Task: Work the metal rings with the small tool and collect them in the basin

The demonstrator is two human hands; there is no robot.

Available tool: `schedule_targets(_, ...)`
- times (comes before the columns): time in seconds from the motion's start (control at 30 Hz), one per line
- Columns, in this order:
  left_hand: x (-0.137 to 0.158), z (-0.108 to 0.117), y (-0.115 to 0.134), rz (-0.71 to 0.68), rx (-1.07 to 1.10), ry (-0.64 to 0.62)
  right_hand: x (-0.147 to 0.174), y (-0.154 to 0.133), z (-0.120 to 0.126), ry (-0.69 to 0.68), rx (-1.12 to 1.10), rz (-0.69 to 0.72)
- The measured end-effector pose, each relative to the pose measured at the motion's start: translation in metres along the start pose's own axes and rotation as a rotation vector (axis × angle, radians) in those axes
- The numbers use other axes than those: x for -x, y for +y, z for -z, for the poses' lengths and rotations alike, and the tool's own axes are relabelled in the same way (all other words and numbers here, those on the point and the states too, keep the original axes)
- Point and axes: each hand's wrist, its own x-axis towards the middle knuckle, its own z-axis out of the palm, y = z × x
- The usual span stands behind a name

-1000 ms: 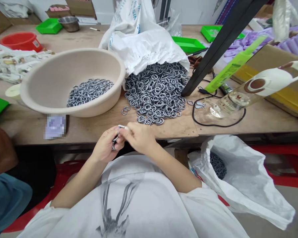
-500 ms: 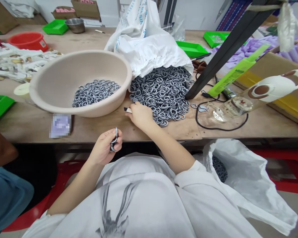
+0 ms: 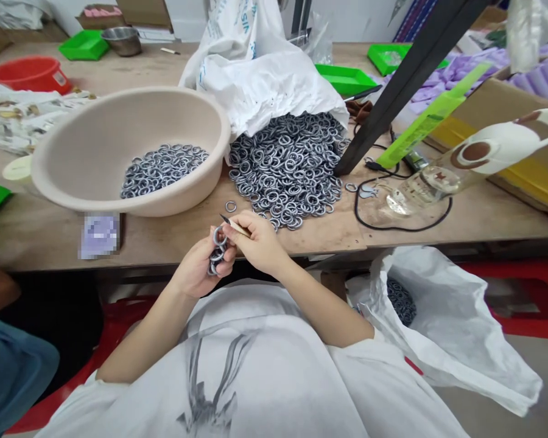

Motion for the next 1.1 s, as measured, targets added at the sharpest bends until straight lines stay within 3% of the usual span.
schedule_targets(0.13, 0.002, -0.007, -0.001, 0.032, 0.009, -0.058, 0.006, 0.004, 0.003, 0.037, 0.021, 0.058)
schedule_targets(0.23, 0.005, -0.013, -0.001, -0.04, -0.004, 0.007, 0.009, 0.004, 0.005, -0.001, -0.013, 0.1)
schedule_targets(0.33, 0.006, -0.021, -0.001, -0.12, -0.048, 0.067, 0.013, 0.003, 0.001, 0.046, -0.024, 0.139)
schedule_targets(0.5, 0.006, -0.027, -0.001, -0.148, -0.077, 0.077, 0.014, 0.002, 0.003, 0.032, -0.078, 0.024)
schedule_targets(0.6, 0.005, -0.024, -0.001, -0.135, -0.088, 0.038, 0.017, -0.001, 0.012, 0.061, 0.059, 0.079)
schedule_targets(0.77, 0.004, -0.024, -0.002, -0.108, -0.026, 0.093, 0.027, -0.007, 0.017, -0.039, 0.392, 0.234)
schedule_targets(0.93, 0.007, -0.024, 0.001, -0.098, -0.021, 0.119, 0.03, -0.007, 0.011, -0.036, 0.468, 0.304)
schedule_targets(1.0, 0.01, -0.022, 0.0, -0.102, -0.048, 0.09, 0.026, -0.004, 0.012, -0.043, 0.451, 0.273)
schedule_targets(1.1, 0.015, -0.017, -0.004, -0.087, -0.153, -0.054, 0.012, 0.005, 0.017, 0.024, 0.48, 0.075)
